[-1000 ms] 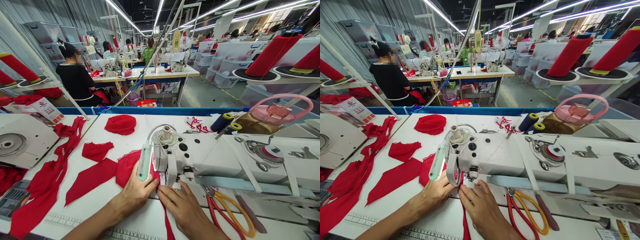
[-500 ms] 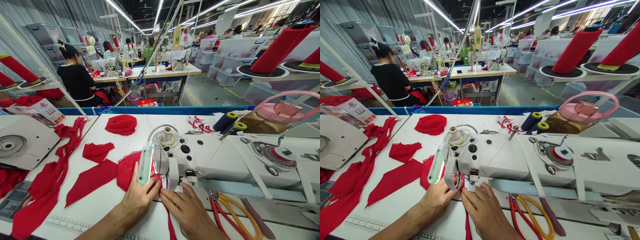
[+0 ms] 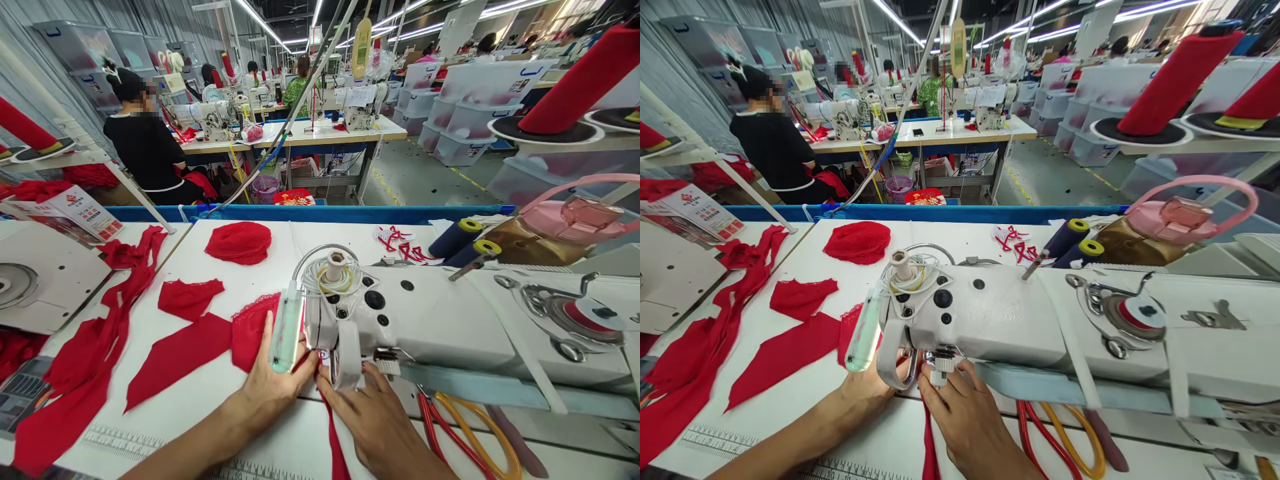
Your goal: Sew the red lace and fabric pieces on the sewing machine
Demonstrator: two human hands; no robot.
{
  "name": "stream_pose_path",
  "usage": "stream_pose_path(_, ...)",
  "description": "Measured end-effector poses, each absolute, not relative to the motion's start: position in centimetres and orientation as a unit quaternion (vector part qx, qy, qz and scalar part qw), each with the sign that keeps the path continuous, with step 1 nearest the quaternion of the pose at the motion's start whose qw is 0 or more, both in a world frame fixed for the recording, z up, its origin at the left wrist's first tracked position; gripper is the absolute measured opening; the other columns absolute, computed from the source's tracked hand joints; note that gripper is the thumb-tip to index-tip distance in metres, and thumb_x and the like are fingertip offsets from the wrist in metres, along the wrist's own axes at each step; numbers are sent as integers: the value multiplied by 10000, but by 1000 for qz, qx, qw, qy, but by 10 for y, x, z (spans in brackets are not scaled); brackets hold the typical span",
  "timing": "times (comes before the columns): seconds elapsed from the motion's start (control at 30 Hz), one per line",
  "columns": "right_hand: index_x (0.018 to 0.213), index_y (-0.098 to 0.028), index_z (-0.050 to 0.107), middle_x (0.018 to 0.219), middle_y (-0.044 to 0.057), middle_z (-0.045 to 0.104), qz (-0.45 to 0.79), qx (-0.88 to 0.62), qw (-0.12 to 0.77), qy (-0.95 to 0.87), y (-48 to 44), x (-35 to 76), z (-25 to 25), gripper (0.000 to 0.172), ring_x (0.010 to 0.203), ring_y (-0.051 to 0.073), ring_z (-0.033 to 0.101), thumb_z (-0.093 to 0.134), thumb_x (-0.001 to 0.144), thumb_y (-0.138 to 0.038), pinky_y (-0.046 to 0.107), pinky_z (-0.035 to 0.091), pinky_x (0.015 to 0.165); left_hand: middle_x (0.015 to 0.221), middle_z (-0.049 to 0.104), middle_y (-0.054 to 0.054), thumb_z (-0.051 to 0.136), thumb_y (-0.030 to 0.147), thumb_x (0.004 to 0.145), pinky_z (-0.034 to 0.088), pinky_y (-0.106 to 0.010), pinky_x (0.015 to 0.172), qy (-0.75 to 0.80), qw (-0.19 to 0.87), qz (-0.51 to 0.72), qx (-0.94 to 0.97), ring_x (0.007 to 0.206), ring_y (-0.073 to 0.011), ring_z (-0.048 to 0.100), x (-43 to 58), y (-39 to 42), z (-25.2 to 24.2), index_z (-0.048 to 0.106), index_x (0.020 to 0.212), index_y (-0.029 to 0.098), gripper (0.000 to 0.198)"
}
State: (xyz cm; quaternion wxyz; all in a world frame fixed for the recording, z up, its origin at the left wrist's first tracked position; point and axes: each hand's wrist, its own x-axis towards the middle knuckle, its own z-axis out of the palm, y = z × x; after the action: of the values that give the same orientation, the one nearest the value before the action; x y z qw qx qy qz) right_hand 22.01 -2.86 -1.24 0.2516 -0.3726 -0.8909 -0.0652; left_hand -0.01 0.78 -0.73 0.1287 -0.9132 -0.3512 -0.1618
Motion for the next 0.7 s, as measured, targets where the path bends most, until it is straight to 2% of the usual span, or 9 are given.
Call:
stream_pose_path(0.07, 1350, -169, 524, 1025, 18, 651, -69, -379, 232, -893, -30, 220, -14, 764, 924, 162, 483, 439, 615, 18, 433, 206, 1104, 1149, 609, -111, 445, 77, 926, 586, -382, 726, -363, 114, -151, -912, 1017, -239, 593, 0, 10, -4, 536, 1293, 139, 384)
stream_pose_path(0.17, 1399, -168, 483, 1167, 19, 629, -65, -388, 207, -896, -34, 220, -17, 802, 968, 181, 472, 446, 619, 16, 451, 210, 1094, 1157, 612, -126, 413, 61, 937, 584, -325, 708, -344, 106, -192, -913, 926, -187, 607, 0, 9, 1, 541, 1252, 97, 342)
stream_pose_path(0.23, 1393, -177, 492, 1260, 12, 596, -66, -388, 202, -897, -36, 219, -16, 797, 1016, 196, 465, 447, 621, 16, 455, 215, 1089, 1071, 633, -120, 376, 39, 943, 585, -313, 709, -325, 110, -239, -908, 929, -188, 612, 1, 6, 5, 564, 1144, 76, 278)
stream_pose_path(0.3, 1366, -187, 521, 1291, 0, 582, -74, -390, 206, -894, -37, 217, -15, 776, 1047, 203, 458, 446, 622, 16, 452, 224, 1079, 929, 635, -83, 360, 29, 942, 566, -280, 636, -323, 106, -257, -905, 853, -179, 608, 0, 4, 9, 564, 1061, 94, 245)
stream_pose_path(0.37, 1325, -199, 556, 1279, -15, 590, -79, -386, 220, -892, -36, 215, -12, 732, 1038, 192, 462, 447, 632, 7, 440, 235, 1068, 814, 600, -40, 359, 32, 937, 504, -224, 535, -342, 72, -252, -902, 713, -146, 558, -1, 3, 13, 554, 1051, 125, 244)
stream_pose_path(0.43, 1271, -199, 593, 1268, -17, 595, -81, -378, 239, -891, -36, 214, -11, 665, 1019, 172, 472, 453, 650, -4, 423, 239, 1069, 774, 569, -18, 363, 32, 926, 470, -199, 508, -358, 31, -244, -901, 661, -131, 509, -1, 2, 16, 549, 1056, 155, 259)
stream_pose_path(0.57, 1207, -196, 625, 1278, -9, 588, -79, -373, 246, -891, -37, 214, -10, 589, 1007, 160, 482, 479, 664, -23, 417, 228, 1090, 838, 573, -37, 379, 24, 907, 543, -260, 624, -347, 16, -212, -913, 759, -152, 532, 0, 0, 16, 552, 1040, 146, 250)
stream_pose_path(0.7, 1217, -207, 618, 1294, -12, 578, -74, -368, 252, -892, -36, 216, -11, 627, 989, 154, 491, 485, 636, -12, 424, 224, 1102, 898, 591, -55, 355, -39, 832, 556, -294, 627, -349, 29, -211, -913, 777, -160, 547, 2, -3, 6, 544, 1137, 129, 396)
